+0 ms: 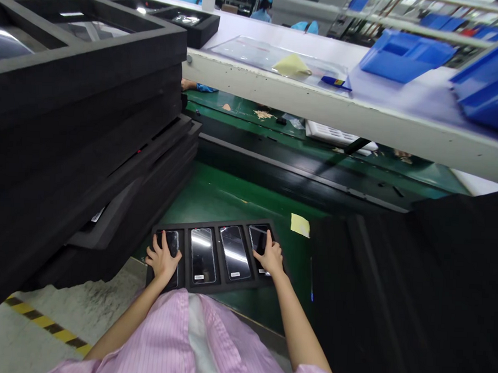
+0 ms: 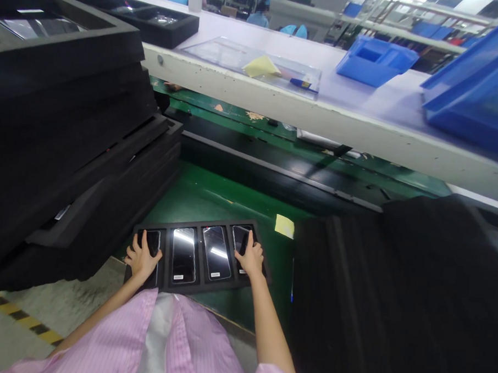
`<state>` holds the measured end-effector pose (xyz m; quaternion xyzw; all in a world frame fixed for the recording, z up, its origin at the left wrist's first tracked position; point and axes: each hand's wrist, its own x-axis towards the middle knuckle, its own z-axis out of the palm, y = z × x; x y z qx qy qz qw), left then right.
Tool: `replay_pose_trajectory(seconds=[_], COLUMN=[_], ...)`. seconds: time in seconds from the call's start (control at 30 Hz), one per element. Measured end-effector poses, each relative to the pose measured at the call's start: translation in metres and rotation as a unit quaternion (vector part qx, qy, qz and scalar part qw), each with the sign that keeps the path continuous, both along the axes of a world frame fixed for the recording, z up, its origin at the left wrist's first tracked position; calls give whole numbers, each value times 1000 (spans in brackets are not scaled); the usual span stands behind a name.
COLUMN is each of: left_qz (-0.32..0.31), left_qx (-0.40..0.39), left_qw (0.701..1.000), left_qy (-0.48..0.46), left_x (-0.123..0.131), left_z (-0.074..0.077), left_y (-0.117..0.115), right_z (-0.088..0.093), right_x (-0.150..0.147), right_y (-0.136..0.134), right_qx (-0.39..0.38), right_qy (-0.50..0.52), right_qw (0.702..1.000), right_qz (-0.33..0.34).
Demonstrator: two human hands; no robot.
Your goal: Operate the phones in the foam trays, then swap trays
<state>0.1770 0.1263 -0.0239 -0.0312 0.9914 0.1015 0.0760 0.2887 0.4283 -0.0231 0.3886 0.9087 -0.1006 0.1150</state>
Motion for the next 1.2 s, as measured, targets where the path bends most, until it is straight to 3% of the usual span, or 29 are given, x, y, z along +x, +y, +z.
replay_pose_trajectory(seconds=[0.9,1.03,1.1,1.2], left_qz=[-22,-118,-216,-382], left_qx=[-14,-5,11,43], left_qw=[999,990,972,919], left_qy=[32,74,90,88], left_x=[-1,1,3,6], left_z=[-3,8,12,12], left_y=[-4,-5,2,24], right_z=[0,5,5,1], right_x=[3,4,2,-5], right_y=[1,-17,-36,-67], right_qx=[10,39,50,47], right_qy=[22,51,68,81], right_qw=[1000,998,996,995], right_qz=[5,-5,2,31])
